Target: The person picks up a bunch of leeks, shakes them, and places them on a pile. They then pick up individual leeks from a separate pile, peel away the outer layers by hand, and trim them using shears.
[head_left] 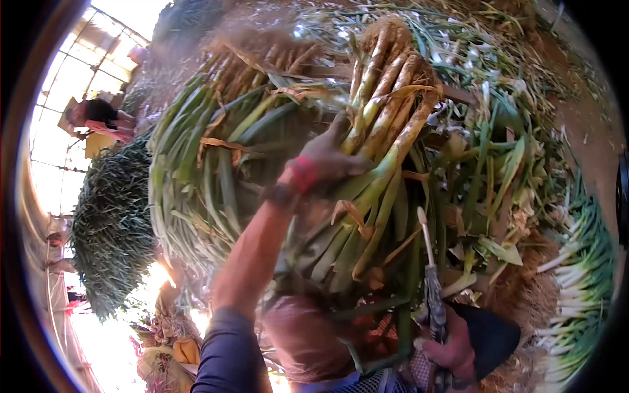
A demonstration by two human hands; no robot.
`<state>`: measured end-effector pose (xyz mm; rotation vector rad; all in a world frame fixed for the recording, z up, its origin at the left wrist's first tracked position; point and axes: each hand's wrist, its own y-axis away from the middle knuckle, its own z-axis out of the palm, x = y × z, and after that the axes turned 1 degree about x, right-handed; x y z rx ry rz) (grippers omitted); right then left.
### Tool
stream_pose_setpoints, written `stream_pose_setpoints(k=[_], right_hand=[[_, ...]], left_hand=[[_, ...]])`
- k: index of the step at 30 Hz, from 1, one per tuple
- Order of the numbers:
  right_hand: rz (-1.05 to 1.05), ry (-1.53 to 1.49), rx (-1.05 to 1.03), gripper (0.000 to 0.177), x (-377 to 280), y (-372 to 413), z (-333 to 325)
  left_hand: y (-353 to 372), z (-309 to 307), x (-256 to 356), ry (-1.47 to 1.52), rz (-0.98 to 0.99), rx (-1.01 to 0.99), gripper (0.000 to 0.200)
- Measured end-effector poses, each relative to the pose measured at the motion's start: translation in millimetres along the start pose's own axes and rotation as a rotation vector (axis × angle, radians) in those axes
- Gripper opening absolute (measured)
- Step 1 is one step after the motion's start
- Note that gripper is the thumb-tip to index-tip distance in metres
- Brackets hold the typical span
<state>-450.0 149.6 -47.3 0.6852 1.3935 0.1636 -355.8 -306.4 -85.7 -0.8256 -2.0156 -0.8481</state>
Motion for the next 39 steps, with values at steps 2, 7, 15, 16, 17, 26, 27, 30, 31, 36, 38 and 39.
stream_pose_setpoints(k=[2,7,15,16,17,26,27,30,31,36,38,39], right_hand=[[-0.026,0.033,0.024,0.061,4.7,-6.9,5.9],[-0.098,0.108,0.159,0.059,27.1,-7.1,41.0],[-0.171,0.385,0.19,0.066,62.9,46.4,50.6],[-0.178,0.382,0.187,0.066,69.3,51.0,48.1],[-0.17,0.467,0.211,0.067,76.0,54.1,45.8],[-0.175,0.77,0.072,0.075,90.2,123.7,69.2],[-0.314,0.826,0.175,0.069,99.4,134.9,75.2],[-0.6,0.769,0.385,0.058,98.9,171.8,66.4],[-0.773,0.663,0.452,0.053,88.6,186.9,63.4],[-0.657,0.437,0.759,0.041,107.3,228.6,2.5],[-0.433,0.468,0.808,0.039,140.2,223.9,-30.5],[-0.292,0.544,0.828,0.039,170.2,212.3,-46.7]], left_hand=[[-17.9,8.5,-14.1,0.438,0.01,-0.011,0.116],[-13.1,-47.9,-101.3,0.298,-0.084,-0.001,0.087],[214.4,-19.1,-78.3,-0.125,0.13,0.614,0.033],[237.6,-6.4,-77.1,-0.309,0.231,0.651,0.031],[257.5,8.4,-60.8,-0.607,0.145,0.581,0.023],[277.2,78.5,-53.0,-0.583,0.098,-0.004,0.019],[264.6,78.3,-73.2,-0.936,0.102,0.007,0.024],[249.9,85.6,-50.4,-1.02,-0.004,-0.096,0.029],[246.8,72.9,-64.5,-0.988,0.062,-0.106,0.028],[252.2,38.7,-67.4,-0.511,-0.289,-0.119,0.017],[260.3,34.5,-75.6,-0.459,-0.298,-0.09,0.018],[263.5,34.3,-76.0,-0.466,-0.307,-0.089,0.018]])
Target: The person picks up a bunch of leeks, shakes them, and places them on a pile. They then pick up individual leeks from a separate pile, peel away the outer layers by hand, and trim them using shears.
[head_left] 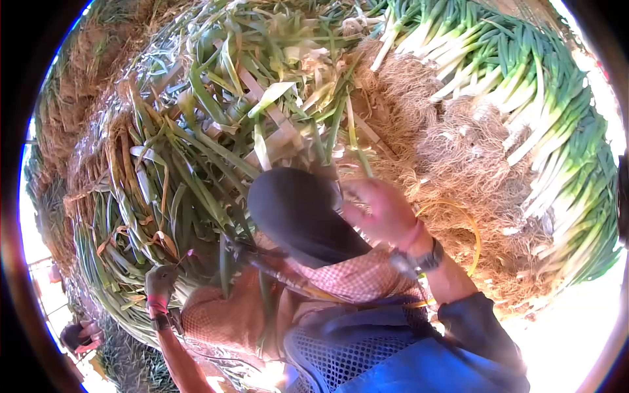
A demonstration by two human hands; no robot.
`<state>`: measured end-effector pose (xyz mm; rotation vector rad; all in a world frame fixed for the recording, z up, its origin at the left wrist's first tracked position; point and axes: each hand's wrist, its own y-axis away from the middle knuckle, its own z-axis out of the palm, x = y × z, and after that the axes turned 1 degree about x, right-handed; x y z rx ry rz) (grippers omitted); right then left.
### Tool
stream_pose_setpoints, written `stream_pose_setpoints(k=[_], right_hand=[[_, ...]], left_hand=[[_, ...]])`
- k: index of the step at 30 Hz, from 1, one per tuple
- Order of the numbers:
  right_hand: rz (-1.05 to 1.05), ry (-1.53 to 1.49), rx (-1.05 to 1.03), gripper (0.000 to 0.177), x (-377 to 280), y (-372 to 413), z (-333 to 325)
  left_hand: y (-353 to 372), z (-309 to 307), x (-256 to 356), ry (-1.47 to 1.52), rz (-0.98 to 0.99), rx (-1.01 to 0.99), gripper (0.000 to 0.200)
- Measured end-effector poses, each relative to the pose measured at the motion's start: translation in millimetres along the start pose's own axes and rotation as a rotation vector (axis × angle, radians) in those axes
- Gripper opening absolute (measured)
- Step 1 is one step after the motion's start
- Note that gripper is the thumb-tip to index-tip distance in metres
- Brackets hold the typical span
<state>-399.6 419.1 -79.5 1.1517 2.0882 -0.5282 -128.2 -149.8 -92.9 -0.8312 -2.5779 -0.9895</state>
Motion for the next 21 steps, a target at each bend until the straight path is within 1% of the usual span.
stream_pose_setpoints(k=[1,2,3,4,5,6,7,8,9,11,12,13,15,17,18,20,21], right_hand=[[0.147,-0.017,-0.059,0.037,26.2,-5.2,4.3],[0.277,0.049,-0.184,0.041,50.1,-16.5,5.3],[0.276,0.109,-0.197,0.042,98.4,-19.5,23.6],[0.27,0.167,-0.207,0.043,146.5,-23.0,43.0],[0.385,0.083,-0.198,0.043,172.2,-32.1,47.8],[0.503,-0.006,-0.192,0.043,193.1,-39.0,52.4],[0.545,0.034,-0.148,0.042,213.3,-45.8,57.4],[0.588,0.074,-0.103,0.04,233.6,-52.2,61.4],[0.578,0.063,-0.107,0.04,254.0,-59.7,63.8],[0.686,0.284,-0.221,0.042,296.7,-76.0,70.7],[0.788,0.217,-0.241,0.042,324.8,-78.4,77.9],[0.879,0.149,-0.256,0.043,346.8,-88.2,87.4],[0.853,0.208,-0.225,0.04,336.1,-110.7,79.5],[0.909,0.404,-0.279,0.044,353.7,-120.7,85.9],[0.895,0.397,-0.29,0.044,368.0,-117.7,95.3],[0.916,0.499,-0.096,0.049,387.6,-111.9,119.6],[0.903,0.489,-0.106,0.049,391.7,-111.9,128.7]], left_hand=[[2.8,-0.2,0.2,0.019,0.019,-0.012,0.017],[3.9,-0.4,1.1,0.041,0.041,-0.021,0.017],[7.1,0.9,4.9,0.036,0.033,-0.015,0.017],[11.3,3.1,11.6,0.131,-0.021,-0.025,0.017],[11.1,3.3,16.4,0.231,-0.068,-0.029,0.016],[4.1,1.1,-1.3,0.271,-0.058,-0.032,0.02],[9.1,4.1,13.0,0.325,-0.11,-0.015,0.017],[5.9,3.1,12.8,0.349,-0.151,-0.032,0.019],[3.6,2.6,10.7,0.374,-0.194,-0.05,0.021],[2.0,3.7,25.9,0.111,-0.151,-0.082,0.026],[-0.4,2.3,23.9,0.185,-0.2,-0.09,0.026],[-2.0,3.6,28.1,0.136,-0.198,-0.099,0.025],[-0.4,10.0,47.6,0.077,-0.127,-0.034,0.018],[-2.1,13.2,52.3,0.139,-0.277,-0.01,0.015],[-5.2,12.5,30.4,0.103,-0.175,-0.024,0.014],[-2.7,14.2,39.9,0.093,-0.186,-0.013,0.013],[-1.0,15.1,46.2,0.085,-0.183,-0.013,0.012]])
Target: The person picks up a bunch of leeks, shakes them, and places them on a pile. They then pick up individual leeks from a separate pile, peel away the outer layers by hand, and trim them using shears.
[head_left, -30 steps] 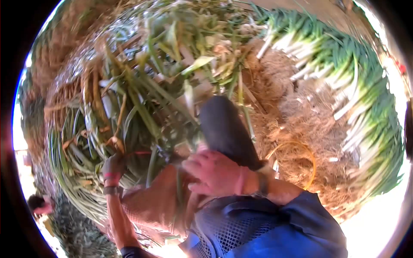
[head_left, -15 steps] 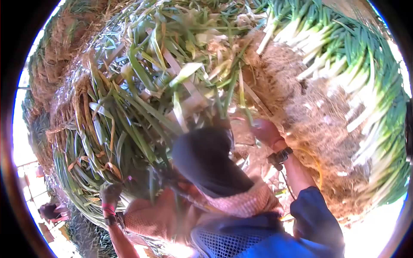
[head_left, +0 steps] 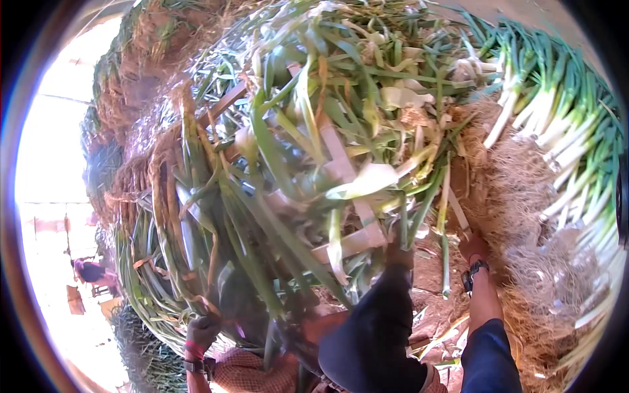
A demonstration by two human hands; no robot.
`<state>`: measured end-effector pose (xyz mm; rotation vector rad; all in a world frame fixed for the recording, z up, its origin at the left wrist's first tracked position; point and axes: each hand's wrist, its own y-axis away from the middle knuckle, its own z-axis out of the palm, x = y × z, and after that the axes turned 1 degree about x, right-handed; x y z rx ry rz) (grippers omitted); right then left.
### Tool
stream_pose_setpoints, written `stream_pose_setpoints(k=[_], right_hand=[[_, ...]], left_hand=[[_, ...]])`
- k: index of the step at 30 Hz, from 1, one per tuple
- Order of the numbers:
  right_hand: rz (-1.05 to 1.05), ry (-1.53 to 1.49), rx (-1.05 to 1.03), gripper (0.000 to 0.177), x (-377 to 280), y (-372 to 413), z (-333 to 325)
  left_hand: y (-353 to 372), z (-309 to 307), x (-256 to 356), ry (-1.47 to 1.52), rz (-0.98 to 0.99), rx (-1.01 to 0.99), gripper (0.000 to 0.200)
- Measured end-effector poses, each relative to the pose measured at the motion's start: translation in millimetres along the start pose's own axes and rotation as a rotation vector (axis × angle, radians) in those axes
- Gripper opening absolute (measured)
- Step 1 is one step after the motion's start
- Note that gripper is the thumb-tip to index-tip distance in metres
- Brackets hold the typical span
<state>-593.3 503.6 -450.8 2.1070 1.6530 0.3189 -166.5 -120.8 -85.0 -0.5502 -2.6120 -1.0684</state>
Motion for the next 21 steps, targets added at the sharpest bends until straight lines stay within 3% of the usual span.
stream_pose_setpoints(k=[2,3,4,5,6,8,9,10,12,13,14,16,17,19,21], right_hand=[[0.002,-0.018,-0.036,0.055,-12.0,0.5,3.1],[-0.154,0.102,0.028,0.057,5.8,-14.1,38.8],[-0.173,0.102,0.026,0.057,3.7,-7.0,57.8],[-0.181,0.088,-0.04,0.056,0.4,-0.4,68.3],[-0.19,0.073,-0.099,0.054,-5.0,3.9,69.2],[-0.229,-0.114,-0.186,0.051,-20.1,29.9,39.1],[-0.153,-0.144,-0.234,0.042,-30.4,39.5,24.4],[-0.165,-0.144,-0.215,0.042,-38.2,52.0,7.0],[-0.004,-0.525,-0.145,0.033,-49.3,75.2,-25.7],[-0.285,-0.464,0.196,0.026,-11.6,52.5,21.4],[-0.3,-0.465,0.214,0.026,-23.0,70.4,-12.1],[-0.054,-0.986,-0.316,0.021,-31.1,121.8,-95.5],[-0.072,-0.982,-0.306,0.021,-24.3,143.1,-120.4],[-0.048,-1.009,-0.688,0.017,-10.0,185.6,-157.8],[-0.045,-1.027,-0.706,0.019,-0.9,232.9,-196.6]], left_hand=[[2.3,2.2,0.8,0.008,-0.028,0.038,0.012],[3.4,3.6,3.0,-0.028,-0.01,0.044,0.011],[4.4,3.7,1.8,-0.062,0.01,0.048,0.011],[2.7,1.7,-6.2,-0.112,0.05,0.036,0.023],[7.1,2.8,5.3,-0.147,0.132,0.044,0.021],[6.1,1.3,-9.1,-0.069,0.087,0.066,0.02],[1.2,-1.0,-12.4,-0.235,0.161,0.055,0.022],[4.3,-0.1,-7.3,-0.181,0.098,0.061,0.025],[0.8,-2.6,-10.5,-0.211,0.089,0.043,0.027],[-8.5,-1.6,-26.5,-0.299,0.145,0.059,0.027],[-10.9,-1.0,-30.0,-0.311,0.246,0.06,0.028],[-6.6,-3.4,-21.1,-0.355,0.269,0.049,0.029],[-15.8,1.0,-41.8,-0.362,0.344,0.119,0.029],[-14.5,-4.4,-39.5,-0.199,0.413,0.129,0.027],[-11.6,-10.5,-36.1,0.222,0.283,-0.059,0.024]])
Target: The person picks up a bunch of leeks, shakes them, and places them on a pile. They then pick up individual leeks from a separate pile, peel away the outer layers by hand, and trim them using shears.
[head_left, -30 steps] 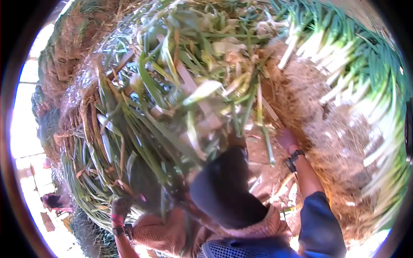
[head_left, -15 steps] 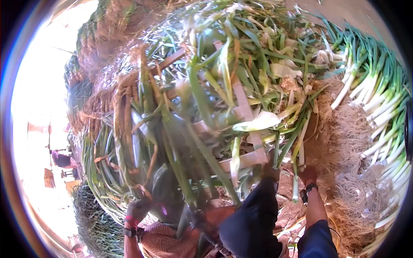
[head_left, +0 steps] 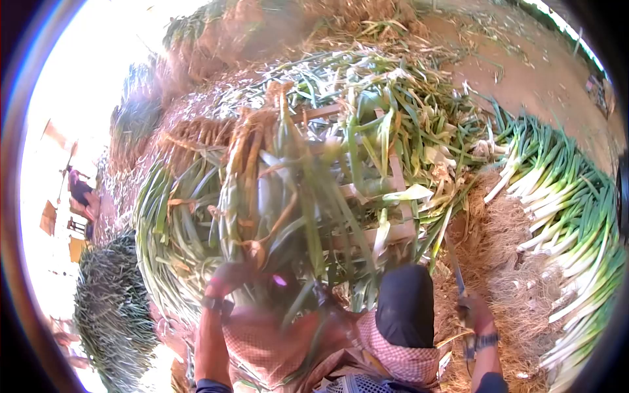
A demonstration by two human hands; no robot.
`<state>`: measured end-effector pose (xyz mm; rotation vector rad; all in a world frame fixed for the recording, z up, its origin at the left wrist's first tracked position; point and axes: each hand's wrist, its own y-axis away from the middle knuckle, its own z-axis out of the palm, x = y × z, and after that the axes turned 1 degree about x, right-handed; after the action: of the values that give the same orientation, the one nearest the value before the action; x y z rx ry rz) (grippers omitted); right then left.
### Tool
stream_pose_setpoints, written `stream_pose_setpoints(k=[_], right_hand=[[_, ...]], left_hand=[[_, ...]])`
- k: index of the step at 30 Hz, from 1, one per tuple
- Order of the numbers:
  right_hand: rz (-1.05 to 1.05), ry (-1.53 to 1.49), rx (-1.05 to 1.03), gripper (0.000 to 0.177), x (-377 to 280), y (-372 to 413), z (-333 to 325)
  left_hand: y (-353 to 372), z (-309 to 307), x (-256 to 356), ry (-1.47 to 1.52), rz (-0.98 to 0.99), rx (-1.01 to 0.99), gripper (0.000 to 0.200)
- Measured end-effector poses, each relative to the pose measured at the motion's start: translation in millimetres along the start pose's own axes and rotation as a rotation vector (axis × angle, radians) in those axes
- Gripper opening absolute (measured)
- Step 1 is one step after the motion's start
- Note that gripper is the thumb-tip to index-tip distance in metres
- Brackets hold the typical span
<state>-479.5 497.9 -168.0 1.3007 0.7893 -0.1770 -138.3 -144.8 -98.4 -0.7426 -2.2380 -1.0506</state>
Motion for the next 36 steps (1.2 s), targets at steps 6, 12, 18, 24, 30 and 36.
stream_pose_setpoints(k=[6,12,18,24,30,36], right_hand=[[-0.195,-0.072,0.158,0.033,-37.3,124.1,16.0],[-0.286,0.169,-0.201,0.037,-107.1,205.9,120.0],[0.097,0.651,-0.628,0.035,-90.8,209.2,208.5],[0.176,0.646,-0.715,0.034,-66.2,194.6,241.4],[0.089,0.672,-0.751,0.036,-57.3,178.4,273.8],[-0.325,0.674,-0.88,0.031,-13.5,132.8,314.7]], left_hand=[[-9.1,-4.0,-24.3,0.184,-0.061,0.005,0.034],[-6.2,-22.0,-35.1,0.685,0.135,0.024,0.038],[24.6,-21.4,-3.9,0.704,0.04,0.268,0.031],[32.2,-25.4,-0.8,0.757,0.004,0.275,0.032],[21.6,-24.2,-21.5,0.627,0.062,0.273,0.03],[4.8,-30.9,-56.7,0.561,0.141,0.18,0.034]])
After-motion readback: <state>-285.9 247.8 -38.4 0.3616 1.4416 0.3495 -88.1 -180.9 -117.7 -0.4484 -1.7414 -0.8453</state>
